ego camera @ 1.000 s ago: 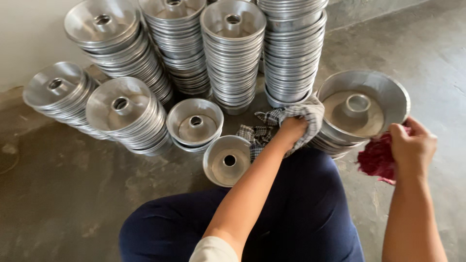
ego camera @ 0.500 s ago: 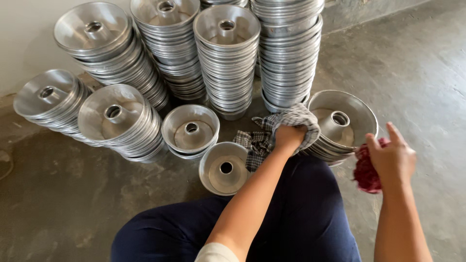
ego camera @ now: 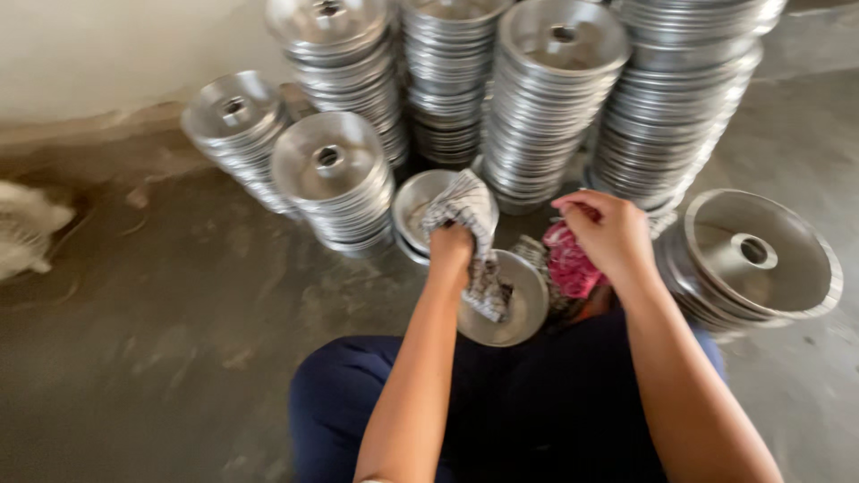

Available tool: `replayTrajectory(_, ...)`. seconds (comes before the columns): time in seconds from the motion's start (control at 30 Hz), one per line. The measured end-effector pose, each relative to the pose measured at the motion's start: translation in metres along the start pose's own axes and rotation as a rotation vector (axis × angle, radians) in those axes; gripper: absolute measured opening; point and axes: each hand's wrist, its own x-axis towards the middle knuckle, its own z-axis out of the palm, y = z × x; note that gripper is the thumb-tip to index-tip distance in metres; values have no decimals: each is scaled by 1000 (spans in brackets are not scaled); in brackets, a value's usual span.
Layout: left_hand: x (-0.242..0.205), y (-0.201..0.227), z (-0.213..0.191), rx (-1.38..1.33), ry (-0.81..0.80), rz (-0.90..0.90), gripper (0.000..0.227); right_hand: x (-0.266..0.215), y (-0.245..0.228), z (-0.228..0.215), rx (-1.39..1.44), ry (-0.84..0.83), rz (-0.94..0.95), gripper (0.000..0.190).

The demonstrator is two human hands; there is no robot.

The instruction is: The person sits on the floor and wipes the interior and exterior surfaces of metal funnel-shaped parts using a red cloth. They handle the parts one at a time, rotating them to clean different areas, and place each cleaned part onto a nearby stack.

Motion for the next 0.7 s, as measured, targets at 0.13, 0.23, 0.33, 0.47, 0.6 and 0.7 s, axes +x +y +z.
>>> replayTrajectory(0.13, 16, 14, -83, -191, 172, -37, 24, 27, 7, 79, -28, -147, -2, 22)
replayTrajectory(0.23, 36, 1, -145, 120, 368, -247, 38, 43, 25, 133, -134, -199, 40, 31)
replayTrajectory(0.33, 67, -32, -182, 203, 413, -306, 37, 55, 42, 174, -246, -191, 104, 42)
replayTrajectory(0.47, 96, -79, -193, 737, 417, -76, 44, 68, 60, 208, -349, -187, 257, 56)
replayTrajectory(0.6, 106, -79, -176, 1132, 467, -63, 44, 88, 85, 231, -390, -191, 238, 62)
replayTrajectory(0.7, 98, -57, -160, 1084, 520, -7, 40, 110, 110, 245, -438, -272, 312, 50)
